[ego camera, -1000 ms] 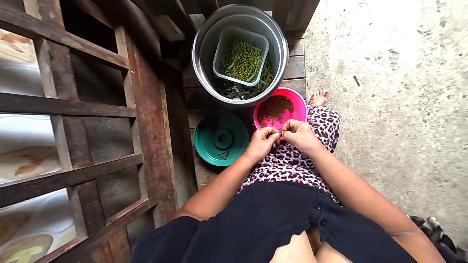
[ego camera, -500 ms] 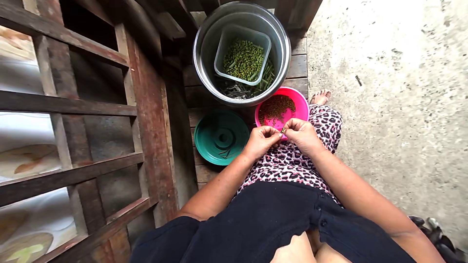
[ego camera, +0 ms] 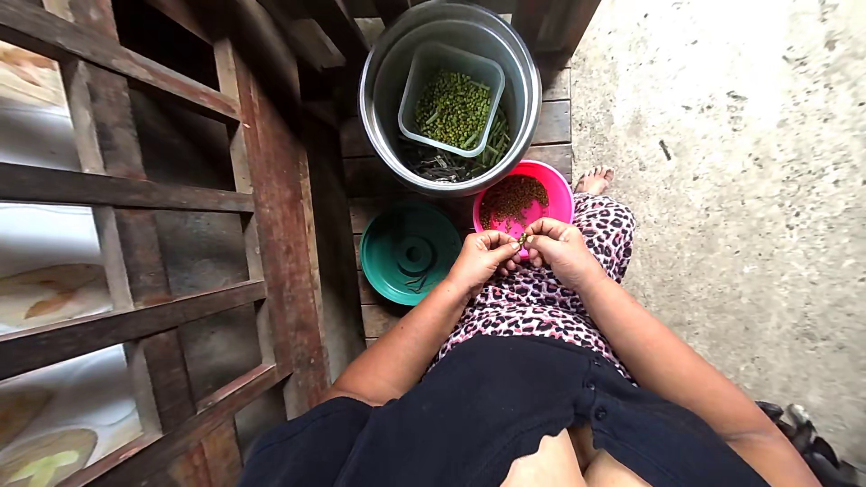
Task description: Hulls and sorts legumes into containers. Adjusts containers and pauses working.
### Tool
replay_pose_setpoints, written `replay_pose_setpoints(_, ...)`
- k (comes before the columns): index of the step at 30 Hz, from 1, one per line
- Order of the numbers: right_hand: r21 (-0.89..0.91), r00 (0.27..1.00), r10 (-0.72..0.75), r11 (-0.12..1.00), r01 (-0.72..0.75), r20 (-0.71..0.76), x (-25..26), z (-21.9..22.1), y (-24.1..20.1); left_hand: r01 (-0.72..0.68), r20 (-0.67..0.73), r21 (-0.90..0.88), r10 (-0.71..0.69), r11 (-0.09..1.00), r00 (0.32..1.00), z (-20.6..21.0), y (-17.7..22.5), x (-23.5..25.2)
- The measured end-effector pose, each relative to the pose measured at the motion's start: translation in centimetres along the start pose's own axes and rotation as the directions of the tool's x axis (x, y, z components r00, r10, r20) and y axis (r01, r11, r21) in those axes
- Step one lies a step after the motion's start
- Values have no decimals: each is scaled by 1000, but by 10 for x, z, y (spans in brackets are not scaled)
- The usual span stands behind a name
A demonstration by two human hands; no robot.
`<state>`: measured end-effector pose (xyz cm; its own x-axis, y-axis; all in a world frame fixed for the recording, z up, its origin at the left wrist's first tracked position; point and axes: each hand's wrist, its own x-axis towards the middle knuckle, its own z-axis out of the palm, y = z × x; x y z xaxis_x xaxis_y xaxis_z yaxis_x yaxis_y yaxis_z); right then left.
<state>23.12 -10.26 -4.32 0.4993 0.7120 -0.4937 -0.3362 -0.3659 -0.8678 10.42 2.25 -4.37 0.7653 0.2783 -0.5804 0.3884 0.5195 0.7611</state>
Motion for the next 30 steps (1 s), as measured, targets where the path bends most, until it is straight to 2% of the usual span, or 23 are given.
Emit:
replay_pose_setpoints(4, -10, 995, -59, 998, 60, 80, 0, 0, -3, -79, 30, 78, 77, 994, 997, -4, -1, 1)
replay_pose_setpoints(7, -58, 992, -80, 995, 85, 94, 4, -1, -1, -91, 53, 155, 84, 984, 995, -5, 5, -5)
replay_pose_setpoints(14, -193, 990, -98, 974, 117, 106, 4, 0, -8, -80, 107, 114, 68, 990, 992, -12, -1, 6)
replay_pose_setpoints(17, -275, 990, -130, 951, 140, 55, 4, 2, -10, -71, 104, 117, 59, 991, 993, -10, 1, 3)
replay_pose_setpoints(21, -430, 977, -213, 881, 195, 6, 7, 2, -8, -95, 78, 75, 89, 993, 993, -10, -4, 6)
replay_pose_setpoints(24, -537, 980, -195, 823, 184, 37, 7, -1, -13, -111, 38, 68, 109, 991, 993, -9, -6, 4)
replay_pose_setpoints(26, -518, 982, -184, 836, 181, 46, 5, -1, -13, -117, 21, 64, 116, 991, 993, -8, -7, 4)
replay_pose_setpoints(30, -355, 982, -186, 918, 179, 14, 3, 2, -11, -118, 38, 24, 117, 993, 992, -4, -7, 5)
